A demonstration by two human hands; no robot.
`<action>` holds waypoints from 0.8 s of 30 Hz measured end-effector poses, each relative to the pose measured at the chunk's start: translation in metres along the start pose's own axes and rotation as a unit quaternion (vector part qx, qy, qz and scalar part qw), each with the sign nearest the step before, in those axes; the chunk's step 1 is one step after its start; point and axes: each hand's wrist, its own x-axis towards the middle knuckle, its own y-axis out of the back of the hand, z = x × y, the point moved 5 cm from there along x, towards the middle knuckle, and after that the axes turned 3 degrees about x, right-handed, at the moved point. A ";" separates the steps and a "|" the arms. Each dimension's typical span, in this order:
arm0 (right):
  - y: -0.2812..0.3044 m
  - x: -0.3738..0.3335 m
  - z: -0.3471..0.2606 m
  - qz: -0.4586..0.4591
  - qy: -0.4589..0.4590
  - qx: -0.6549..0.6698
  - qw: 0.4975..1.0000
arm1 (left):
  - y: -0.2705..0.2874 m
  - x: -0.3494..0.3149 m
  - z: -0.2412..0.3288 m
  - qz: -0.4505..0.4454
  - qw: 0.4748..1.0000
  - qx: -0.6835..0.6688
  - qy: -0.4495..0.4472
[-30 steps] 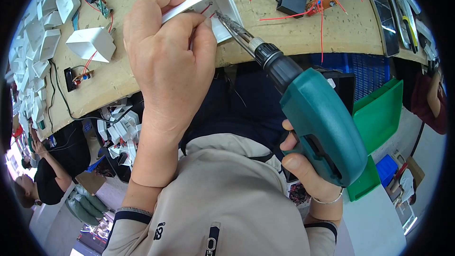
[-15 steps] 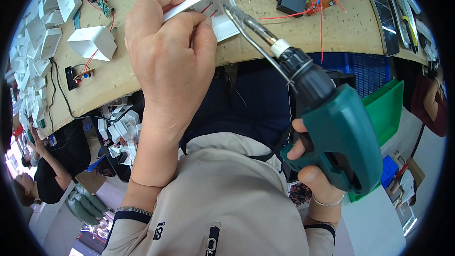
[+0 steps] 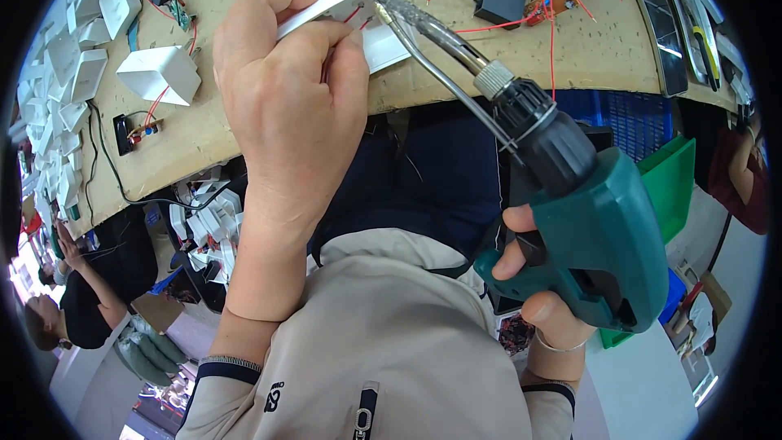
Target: Soldering wires and circuit boards into small electronic housings at an assembly station.
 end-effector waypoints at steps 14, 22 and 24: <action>0.006 0.000 0.003 -0.016 0.006 0.048 0.999 | 0.004 0.002 0.001 -0.004 1.000 -0.022 0.014; 0.008 0.001 0.007 -0.031 0.004 0.083 0.996 | 0.005 0.005 -0.002 -0.019 0.999 -0.031 0.036; 0.008 0.002 0.009 -0.039 0.000 0.100 0.994 | 0.006 0.006 -0.002 -0.020 0.999 -0.032 0.037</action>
